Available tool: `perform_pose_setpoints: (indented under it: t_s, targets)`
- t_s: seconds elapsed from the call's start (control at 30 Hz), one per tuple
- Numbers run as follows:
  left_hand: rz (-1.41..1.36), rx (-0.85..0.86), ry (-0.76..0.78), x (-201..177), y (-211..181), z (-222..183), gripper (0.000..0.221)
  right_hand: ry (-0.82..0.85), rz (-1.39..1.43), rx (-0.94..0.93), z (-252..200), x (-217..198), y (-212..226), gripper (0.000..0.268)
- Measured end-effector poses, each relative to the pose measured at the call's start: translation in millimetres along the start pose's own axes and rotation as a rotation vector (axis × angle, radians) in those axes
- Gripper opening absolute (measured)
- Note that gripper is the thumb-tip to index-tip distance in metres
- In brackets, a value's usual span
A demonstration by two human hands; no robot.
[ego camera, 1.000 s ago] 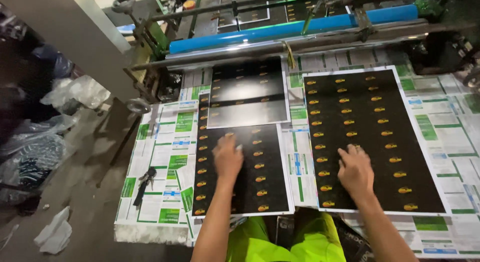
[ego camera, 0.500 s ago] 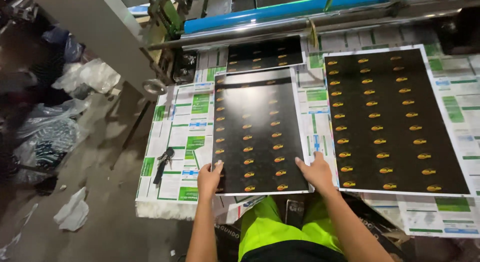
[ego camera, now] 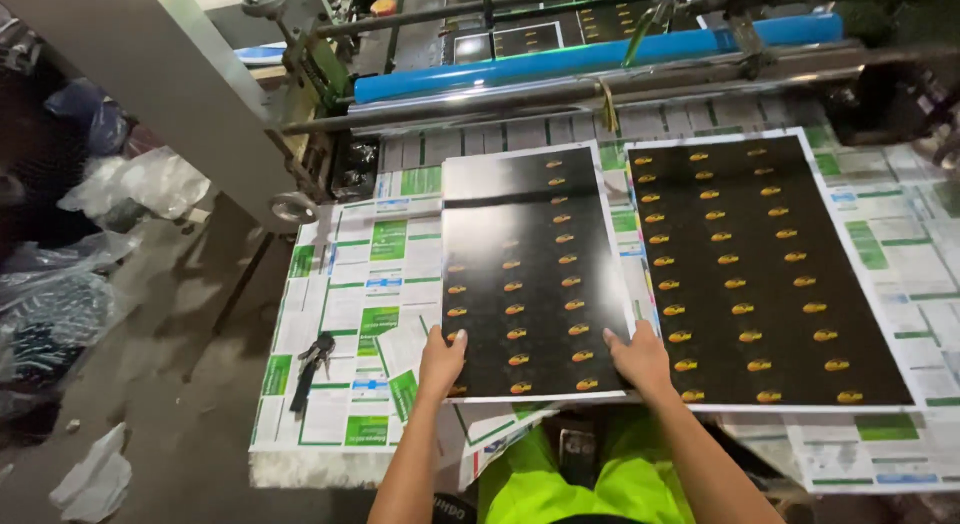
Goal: Feed printed sheets into a coating or finishing machine.
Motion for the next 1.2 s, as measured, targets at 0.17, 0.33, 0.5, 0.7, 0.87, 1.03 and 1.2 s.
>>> perform_pose_setpoints:
  t_s: [0.17, 0.33, 0.5, 0.7, 0.87, 1.03, 1.2]
  targets:
    - [0.067, 0.007, -0.011, 16, -5, 59, 0.053, -0.024, -0.001, -0.043, 37, -8, 21, 0.062]
    - [0.117, -0.015, -0.021, 22, 2, 78, 0.058, -0.012, -0.038, -0.062, 57, -1, 21, 0.062]
    - [0.160, 0.035, -0.077, 21, -2, 76, 0.061, 0.040, -0.124, -0.122, 51, -9, 29, 0.061]
    - [0.333, 0.202, -0.428, -10, -44, -24, 0.065, -0.193, -0.023, -0.772, -60, -110, 29, 0.063]
    - [-0.085, 0.688, -0.220, 81, -23, -110, 0.033, -0.577, -0.064, -0.267, -47, -213, -132, 0.052]
    - [-0.147, 0.731, 0.280, 205, -66, -181, 0.055, -0.618, -0.061, 0.021, -2, -264, -215, 0.055]
    - [0.117, 1.017, 0.029, 274, -78, -179, 0.085, -0.381, -0.122, 0.209, 36, -266, -259, 0.070]
Point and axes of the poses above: each hand's wrist, its own z-axis towards the middle knuckle, its own x-axis out of the palm, y = z × x, the point moved 5 cm from there along z, towards the middle knuckle, and after that the axes turned 1 degree about -x, right-handed, at the moved point
